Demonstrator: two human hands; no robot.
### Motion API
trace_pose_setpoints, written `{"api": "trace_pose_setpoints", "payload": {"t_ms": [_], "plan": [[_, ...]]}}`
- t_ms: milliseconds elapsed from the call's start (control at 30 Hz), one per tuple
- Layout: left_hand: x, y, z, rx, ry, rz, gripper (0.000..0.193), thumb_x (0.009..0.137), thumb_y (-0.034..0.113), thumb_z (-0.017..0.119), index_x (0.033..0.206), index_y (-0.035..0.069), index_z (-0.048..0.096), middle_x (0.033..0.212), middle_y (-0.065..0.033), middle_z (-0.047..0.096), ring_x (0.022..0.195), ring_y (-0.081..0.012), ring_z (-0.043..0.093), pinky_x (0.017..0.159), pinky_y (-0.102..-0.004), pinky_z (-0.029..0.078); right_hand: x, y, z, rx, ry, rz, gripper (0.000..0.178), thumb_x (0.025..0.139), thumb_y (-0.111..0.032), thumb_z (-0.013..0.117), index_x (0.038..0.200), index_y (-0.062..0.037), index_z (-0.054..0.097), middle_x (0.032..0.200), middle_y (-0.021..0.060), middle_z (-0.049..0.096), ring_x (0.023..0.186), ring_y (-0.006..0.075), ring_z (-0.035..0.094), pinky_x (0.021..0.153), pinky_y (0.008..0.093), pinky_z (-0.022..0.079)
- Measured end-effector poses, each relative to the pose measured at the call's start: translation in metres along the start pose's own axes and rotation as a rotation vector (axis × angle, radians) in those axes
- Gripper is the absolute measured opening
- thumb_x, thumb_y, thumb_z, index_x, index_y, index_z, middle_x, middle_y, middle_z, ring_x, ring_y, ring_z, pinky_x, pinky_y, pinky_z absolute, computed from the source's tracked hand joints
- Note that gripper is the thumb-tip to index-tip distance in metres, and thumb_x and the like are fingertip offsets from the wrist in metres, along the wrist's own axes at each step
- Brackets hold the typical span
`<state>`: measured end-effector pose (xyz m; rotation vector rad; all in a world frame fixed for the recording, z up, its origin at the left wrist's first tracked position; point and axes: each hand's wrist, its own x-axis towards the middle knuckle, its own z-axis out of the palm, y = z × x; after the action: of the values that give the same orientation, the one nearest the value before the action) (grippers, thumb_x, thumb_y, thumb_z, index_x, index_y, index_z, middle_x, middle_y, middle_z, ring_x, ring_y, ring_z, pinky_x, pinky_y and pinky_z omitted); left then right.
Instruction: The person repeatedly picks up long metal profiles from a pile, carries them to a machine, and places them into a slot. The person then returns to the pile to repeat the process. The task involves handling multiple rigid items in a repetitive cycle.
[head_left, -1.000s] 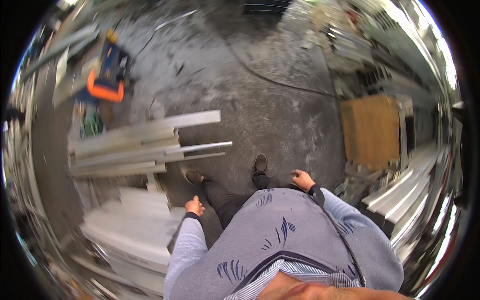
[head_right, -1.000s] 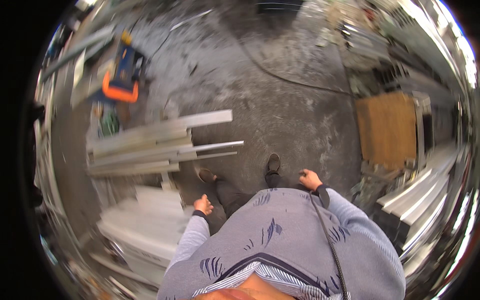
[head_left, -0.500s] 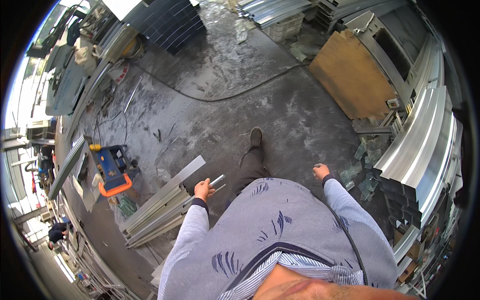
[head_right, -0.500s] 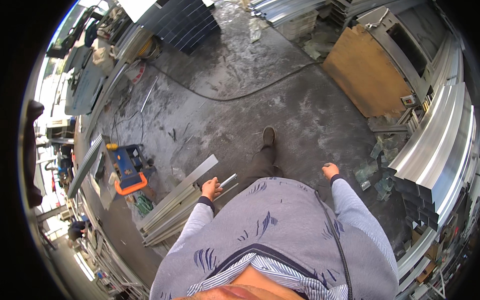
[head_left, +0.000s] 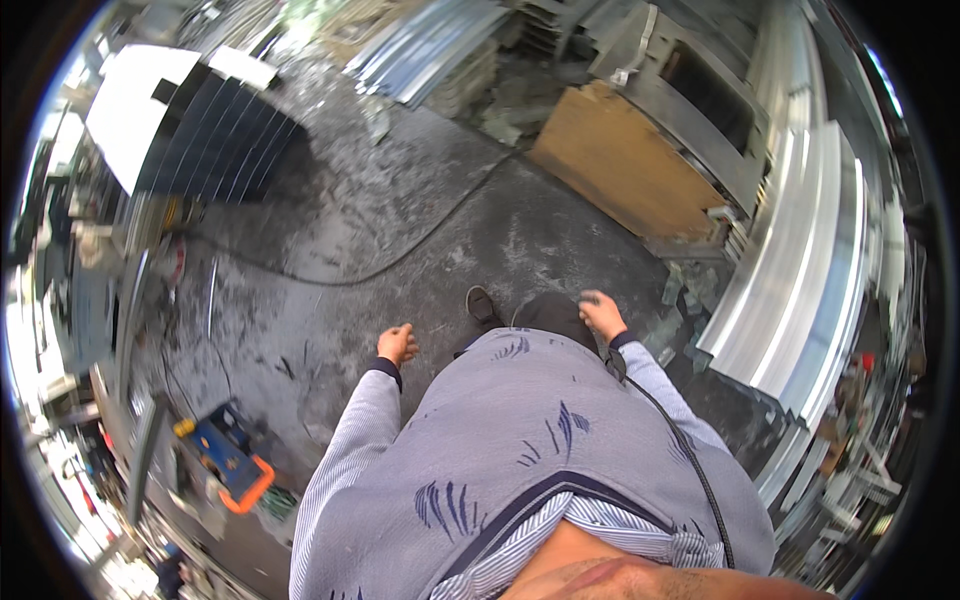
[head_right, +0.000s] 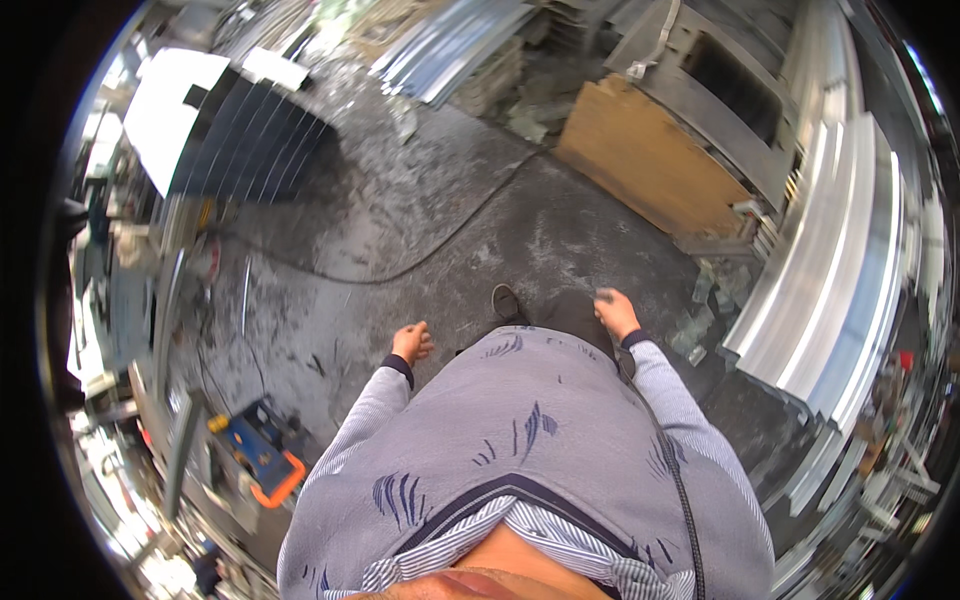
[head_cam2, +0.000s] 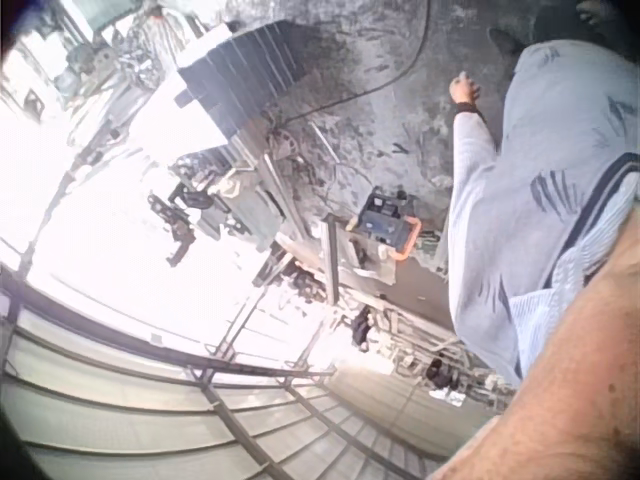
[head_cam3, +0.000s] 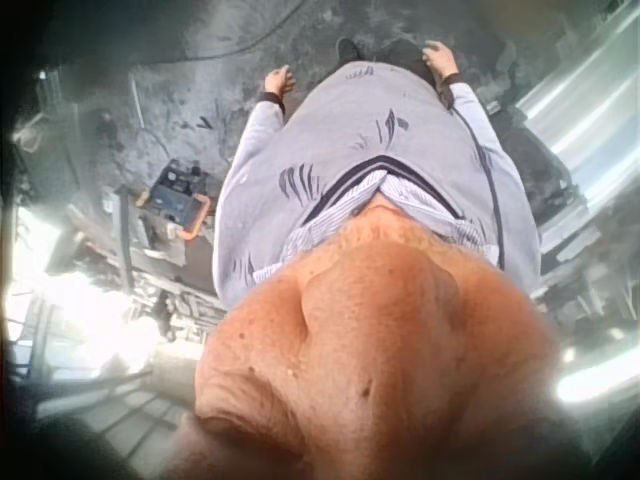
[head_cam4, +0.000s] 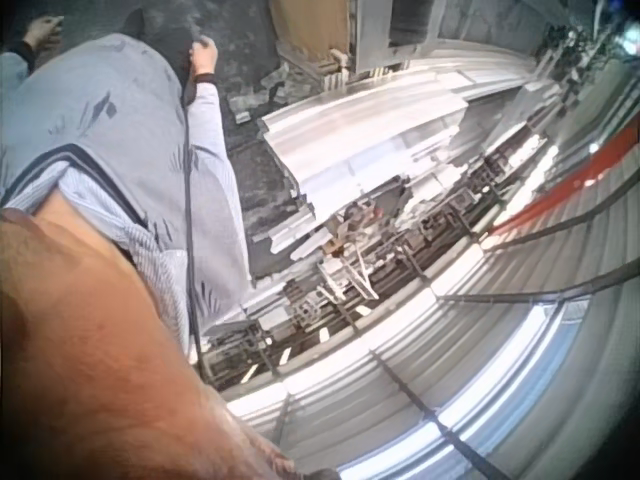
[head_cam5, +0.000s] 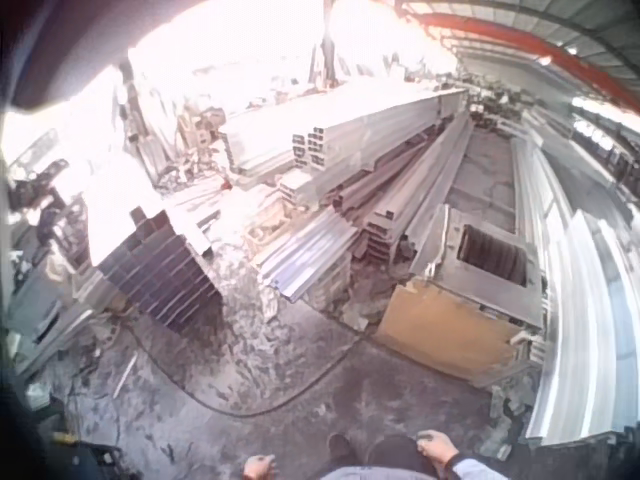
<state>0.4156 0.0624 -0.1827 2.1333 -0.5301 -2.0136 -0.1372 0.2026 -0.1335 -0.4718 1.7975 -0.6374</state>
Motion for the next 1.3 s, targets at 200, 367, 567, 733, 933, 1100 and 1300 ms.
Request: {"api": "trace_pose_setpoints", "payload": {"t_ms": [200, 367, 567, 733, 933, 1100, 1300], "plan": [[0.044, 0.193, 0.047, 0.009, 0.041, 0.264, 0.037, 0.108, 0.034, 0.073, 0.126, 0.002, 0.066, 0.090, -0.0033, 0.068, 0.064, -0.0160, 0.066, 0.052, -0.0317, 0.047, 0.096, -0.180, -0.037, -0.278, 0.241, -0.471, 0.043, 0.095, -0.016, 0.070, 0.135, -0.0024, 0.075, 0.118, 0.0147, 0.083, 0.112, 0.0261, 0.078, 0.102, 0.0399, 0.060], [0.077, 0.237, 0.077, 0.026, 0.103, 0.138, 0.041, 0.108, 0.038, 0.073, 0.131, 0.004, 0.067, 0.105, -0.0081, 0.076, 0.074, -0.0225, 0.076, 0.062, -0.0375, 0.059, 0.213, -0.359, -0.087, -0.371, 0.317, -0.789, 0.040, 0.090, -0.013, 0.067, 0.128, -0.0065, 0.077, 0.112, 0.0164, 0.081, 0.107, 0.0332, 0.078, 0.098, 0.0436, 0.061], [0.058, 0.242, 0.120, 0.055, 0.232, -0.025, 0.058, 0.106, 0.041, 0.073, 0.147, 0.002, 0.062, 0.137, -0.0162, 0.074, 0.099, -0.0306, 0.081, 0.082, -0.0429, 0.065, 0.365, -0.508, -0.133, -0.757, 0.468, -1.038, 0.035, 0.085, -0.021, 0.072, 0.119, -0.0118, 0.079, 0.102, 0.0134, 0.077, 0.099, 0.0348, 0.074, 0.094, 0.0497, 0.060], [0.057, 0.296, 0.121, 0.051, 0.312, 0.008, 0.051, 0.105, 0.039, 0.075, 0.140, 0.003, 0.066, 0.129, -0.0143, 0.077, 0.084, -0.0269, 0.080, 0.071, -0.0401, 0.064, 0.438, -0.539, -0.161, -1.033, 0.468, -0.957, 0.043, 0.086, -0.029, 0.074, 0.126, -0.0145, 0.077, 0.112, 0.0098, 0.078, 0.118, 0.0306, 0.070, 0.110, 0.0464, 0.047], [0.160, 0.411, 0.084, 0.546, 0.489, 0.202, 0.058, 0.093, 0.048, 0.084, 0.124, -0.001, 0.077, 0.117, -0.0226, 0.082, 0.109, -0.0344, 0.080, 0.095, -0.0439, 0.062, 0.444, -0.538, -0.156, -1.054, 0.471, -0.996, 0.025, 0.085, -0.023, 0.077, 0.107, -0.0124, 0.081, 0.095, 0.0079, 0.078, 0.101, 0.0308, 0.071, 0.108, 0.0449, 0.049], [0.285, 0.554, 0.086, 0.833, 0.479, 0.398, 0.068, 0.090, 0.051, 0.084, 0.137, 0.002, 0.071, 0.130, -0.0266, 0.075, 0.126, -0.0434, 0.071, 0.109, -0.0502, 0.055, 0.444, -0.553, -0.147, -1.062, 0.442, -0.884, 0.024, 0.084, -0.016, 0.078, 0.108, -0.0089, 0.080, 0.096, 0.0079, 0.077, 0.098, 0.0325, 0.071, 0.110, 0.0486, 0.049], [0.422, 0.762, 0.111, 1.069, 0.559, 0.527, 0.085, 0.091, 0.046, 0.084, 0.160, 0.010, 0.051, 0.158, -0.0232, 0.055, 0.146, -0.0439, 0.053, 0.118, -0.0535, 0.049, 0.453, -0.565, -0.140, -1.164, 0.415, -0.753, 0.026, 0.083, -0.014, 0.077, 0.108, -0.0070, 0.079, 0.093, 0.0053, 0.075, 0.094, 0.0273, 0.070, 0.115, 0.0497, 0.047]]}}
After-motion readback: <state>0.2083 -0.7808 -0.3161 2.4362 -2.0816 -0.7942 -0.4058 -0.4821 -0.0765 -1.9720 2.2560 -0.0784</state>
